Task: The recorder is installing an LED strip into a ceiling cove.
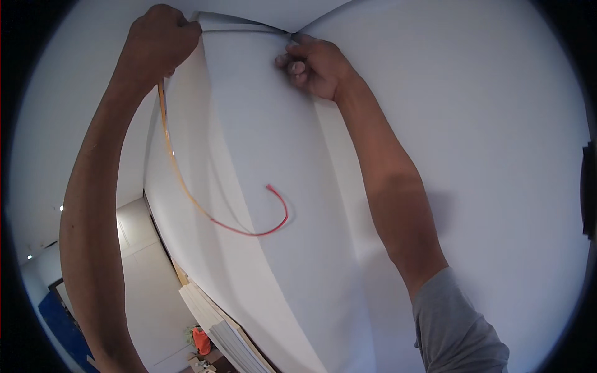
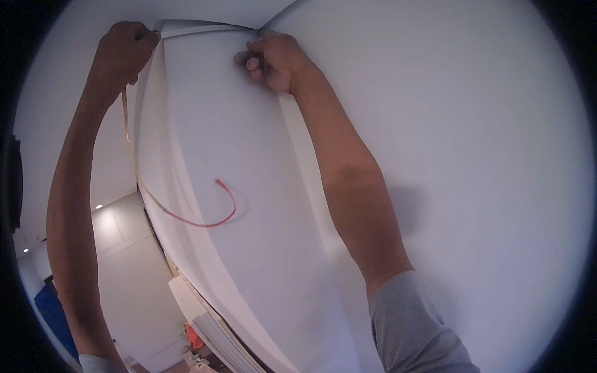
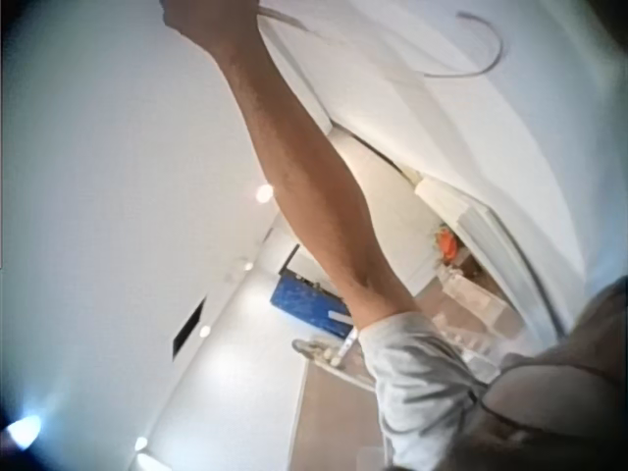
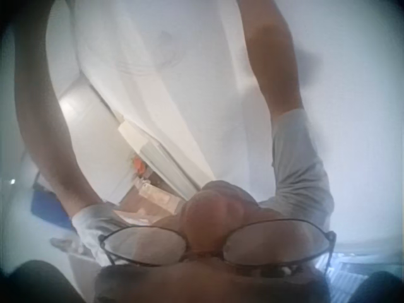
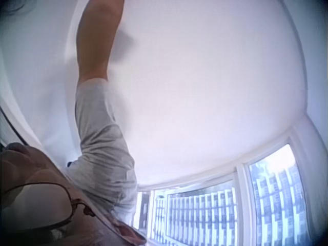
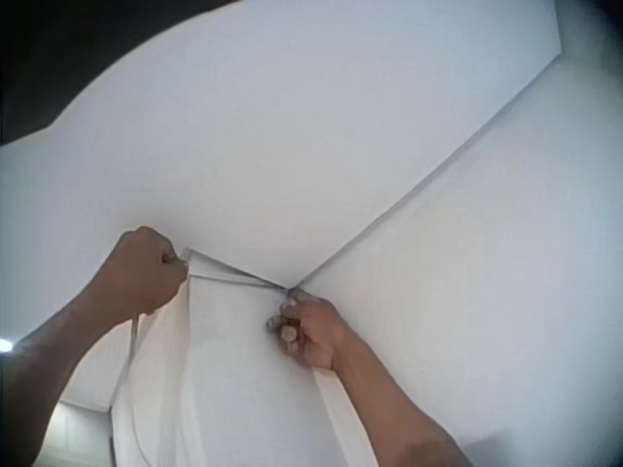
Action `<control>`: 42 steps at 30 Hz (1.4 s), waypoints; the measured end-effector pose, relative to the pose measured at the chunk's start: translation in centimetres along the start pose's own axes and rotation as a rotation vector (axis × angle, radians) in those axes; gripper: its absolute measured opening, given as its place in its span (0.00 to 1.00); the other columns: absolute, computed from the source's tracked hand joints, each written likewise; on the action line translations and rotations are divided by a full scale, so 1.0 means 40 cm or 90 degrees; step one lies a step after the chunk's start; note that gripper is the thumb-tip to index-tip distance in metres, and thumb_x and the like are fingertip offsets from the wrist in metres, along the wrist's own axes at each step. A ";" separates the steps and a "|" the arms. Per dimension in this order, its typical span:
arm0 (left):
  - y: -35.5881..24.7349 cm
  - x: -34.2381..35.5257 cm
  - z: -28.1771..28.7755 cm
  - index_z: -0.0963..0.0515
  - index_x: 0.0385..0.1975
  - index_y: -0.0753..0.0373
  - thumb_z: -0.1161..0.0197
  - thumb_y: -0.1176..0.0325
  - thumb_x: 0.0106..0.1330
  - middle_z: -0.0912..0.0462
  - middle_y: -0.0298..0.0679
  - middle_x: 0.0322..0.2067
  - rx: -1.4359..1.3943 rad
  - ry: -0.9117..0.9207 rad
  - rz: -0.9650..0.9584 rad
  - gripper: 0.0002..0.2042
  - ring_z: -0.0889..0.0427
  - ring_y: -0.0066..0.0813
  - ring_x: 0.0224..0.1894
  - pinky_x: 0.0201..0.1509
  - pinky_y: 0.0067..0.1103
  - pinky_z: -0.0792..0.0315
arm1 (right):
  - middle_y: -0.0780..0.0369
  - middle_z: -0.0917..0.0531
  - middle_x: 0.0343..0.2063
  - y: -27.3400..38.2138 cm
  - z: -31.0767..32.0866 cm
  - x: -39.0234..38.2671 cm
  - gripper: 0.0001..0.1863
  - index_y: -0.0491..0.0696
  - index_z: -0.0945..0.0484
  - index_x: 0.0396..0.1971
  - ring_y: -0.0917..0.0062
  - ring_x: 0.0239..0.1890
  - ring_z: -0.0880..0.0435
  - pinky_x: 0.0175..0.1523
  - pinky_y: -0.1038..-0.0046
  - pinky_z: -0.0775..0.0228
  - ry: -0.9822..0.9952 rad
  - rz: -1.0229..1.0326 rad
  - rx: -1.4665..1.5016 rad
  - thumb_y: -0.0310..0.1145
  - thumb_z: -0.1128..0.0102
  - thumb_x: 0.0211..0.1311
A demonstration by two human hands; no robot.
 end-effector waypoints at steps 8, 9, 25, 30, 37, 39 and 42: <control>0.010 0.016 -0.009 0.19 0.37 0.71 0.42 0.59 0.67 0.24 0.39 0.17 -0.037 0.020 -0.002 0.17 0.29 0.24 0.15 0.24 0.25 0.30 | 0.53 0.23 0.42 -0.029 -0.014 0.045 0.03 0.45 0.37 0.43 0.88 0.20 0.27 0.22 0.88 0.28 0.138 0.009 0.342 0.23 0.57 0.73; 0.012 0.018 -0.009 0.19 0.37 0.71 0.42 0.59 0.67 0.24 0.39 0.17 -0.033 0.020 -0.004 0.17 0.29 0.24 0.15 0.24 0.25 0.30 | 0.54 0.23 0.43 -0.028 -0.020 0.045 0.02 0.44 0.36 0.42 0.87 0.21 0.25 0.23 0.87 0.26 0.153 0.005 0.388 0.24 0.58 0.74; -0.163 -0.207 -0.022 0.21 0.38 0.65 0.34 0.77 0.63 0.19 0.40 0.30 0.025 -0.018 -0.470 0.06 0.17 0.35 0.27 0.28 0.30 0.25 | 0.55 0.23 0.44 -0.035 -0.033 0.066 0.09 0.41 0.35 0.48 0.83 0.24 0.22 0.27 0.80 0.25 0.238 0.036 0.602 0.30 0.54 0.76; -0.238 -0.246 -0.060 0.20 0.36 0.62 0.35 0.76 0.60 0.19 0.39 0.30 0.064 -0.057 -0.443 0.06 0.16 0.37 0.27 0.28 0.31 0.24 | 0.60 0.23 0.33 -0.017 -0.011 0.025 0.10 0.42 0.30 0.44 0.84 0.22 0.27 0.22 0.80 0.40 0.105 0.074 0.383 0.34 0.51 0.75; -0.329 -0.325 -0.195 0.21 0.26 0.63 0.35 0.74 0.50 0.20 0.38 0.26 0.234 0.042 -0.481 0.04 0.17 0.33 0.27 0.30 0.29 0.23 | 0.60 0.20 0.22 0.079 0.003 -0.041 0.18 0.39 0.17 0.39 0.78 0.22 0.22 0.27 0.73 0.31 -0.244 0.221 -0.434 0.41 0.43 0.69; -0.350 -0.335 -0.226 0.20 0.26 0.63 0.34 0.75 0.50 0.19 0.39 0.25 0.239 0.079 -0.466 0.04 0.16 0.33 0.27 0.30 0.29 0.24 | 0.58 0.18 0.22 0.096 0.018 -0.034 0.19 0.38 0.17 0.42 0.76 0.22 0.20 0.29 0.71 0.29 -0.262 0.253 -0.548 0.41 0.43 0.68; -0.366 -0.342 -0.264 0.20 0.26 0.64 0.32 0.77 0.48 0.19 0.39 0.24 0.249 0.134 -0.440 0.06 0.16 0.32 0.25 0.27 0.27 0.24 | 0.55 0.17 0.20 0.100 0.018 -0.022 0.20 0.37 0.17 0.43 0.73 0.21 0.17 0.33 0.68 0.25 -0.271 0.274 -0.666 0.40 0.43 0.67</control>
Point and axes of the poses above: each hand's wrist, its own x-axis towards the middle knuckle, its own z-axis out of the back of the hand, y = z × x, the point moved 9 cm from there along x, towards the middle knuckle
